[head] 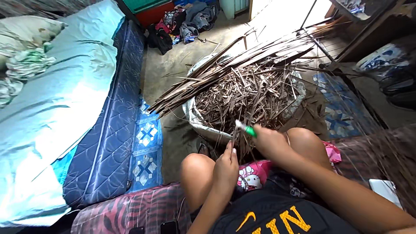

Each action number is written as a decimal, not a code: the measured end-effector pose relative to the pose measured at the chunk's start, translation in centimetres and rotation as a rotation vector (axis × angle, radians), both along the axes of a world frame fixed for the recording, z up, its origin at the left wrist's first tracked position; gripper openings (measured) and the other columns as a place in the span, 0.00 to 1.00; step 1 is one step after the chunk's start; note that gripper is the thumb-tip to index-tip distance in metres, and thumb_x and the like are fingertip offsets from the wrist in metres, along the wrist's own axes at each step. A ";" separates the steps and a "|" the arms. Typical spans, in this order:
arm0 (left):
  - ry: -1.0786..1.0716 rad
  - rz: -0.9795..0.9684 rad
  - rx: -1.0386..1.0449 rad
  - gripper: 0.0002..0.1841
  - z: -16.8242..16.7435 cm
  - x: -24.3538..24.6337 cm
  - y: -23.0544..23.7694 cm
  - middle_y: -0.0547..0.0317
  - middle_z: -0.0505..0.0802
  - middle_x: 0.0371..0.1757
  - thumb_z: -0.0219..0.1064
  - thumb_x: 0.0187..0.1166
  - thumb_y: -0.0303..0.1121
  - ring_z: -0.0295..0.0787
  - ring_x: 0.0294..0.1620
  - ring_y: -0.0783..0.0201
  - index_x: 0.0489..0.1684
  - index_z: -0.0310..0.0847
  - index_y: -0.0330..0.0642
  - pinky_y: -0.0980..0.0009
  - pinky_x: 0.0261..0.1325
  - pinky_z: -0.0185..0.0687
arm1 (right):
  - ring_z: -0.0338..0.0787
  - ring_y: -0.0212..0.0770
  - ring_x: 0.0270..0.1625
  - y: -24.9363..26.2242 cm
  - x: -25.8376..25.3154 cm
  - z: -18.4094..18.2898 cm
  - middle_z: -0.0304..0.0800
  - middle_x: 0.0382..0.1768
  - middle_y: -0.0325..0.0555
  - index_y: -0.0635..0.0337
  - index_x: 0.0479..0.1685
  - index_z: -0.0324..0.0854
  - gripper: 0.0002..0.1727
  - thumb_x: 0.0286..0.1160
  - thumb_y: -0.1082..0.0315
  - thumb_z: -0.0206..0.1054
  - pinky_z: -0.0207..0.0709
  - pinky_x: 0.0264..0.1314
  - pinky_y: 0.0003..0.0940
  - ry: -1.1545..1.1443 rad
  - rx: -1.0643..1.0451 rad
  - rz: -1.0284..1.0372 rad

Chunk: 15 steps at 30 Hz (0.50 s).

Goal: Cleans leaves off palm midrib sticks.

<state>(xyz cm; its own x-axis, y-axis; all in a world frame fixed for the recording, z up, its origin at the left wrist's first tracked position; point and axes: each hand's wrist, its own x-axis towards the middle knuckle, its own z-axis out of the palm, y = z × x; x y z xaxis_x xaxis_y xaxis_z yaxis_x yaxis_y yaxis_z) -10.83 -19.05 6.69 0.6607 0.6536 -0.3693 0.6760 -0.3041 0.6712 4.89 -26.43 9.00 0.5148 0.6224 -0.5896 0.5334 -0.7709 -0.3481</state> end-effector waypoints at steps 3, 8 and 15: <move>0.042 0.003 0.020 0.23 0.1 0.0 0.1 0.40 0.94 0.52 0.46 0.92 0.34 0.92 0.53 0.48 0.76 0.79 0.34 0.48 0.62 0.82 | 0.90 0.67 0.59 -0.7 -3.2 0.1 0.89 0.51 0.66 0.65 0.63 0.76 0.17 0.91 0.60 0.54 0.79 0.56 0.66 0.156 -0.017 0.194; 0.062 -0.051 -0.028 0.25 0.5 0.0 -0.5 0.41 0.91 0.66 0.45 0.96 0.40 0.91 0.62 0.47 0.88 0.67 0.42 0.48 0.70 0.79 | 0.89 0.68 0.64 1.0 1.1 -2.6 0.89 0.58 0.67 0.65 0.69 0.75 0.20 0.92 0.61 0.52 0.79 0.60 0.67 -0.046 -0.052 -0.072; 0.080 -0.017 0.021 0.23 0.5 0.3 0.2 0.41 0.93 0.57 0.45 0.94 0.35 0.91 0.58 0.47 0.79 0.77 0.38 0.47 0.65 0.80 | 0.90 0.67 0.59 -0.6 -3.0 -0.4 0.89 0.52 0.66 0.65 0.62 0.77 0.17 0.90 0.61 0.54 0.79 0.57 0.66 0.186 -0.003 0.190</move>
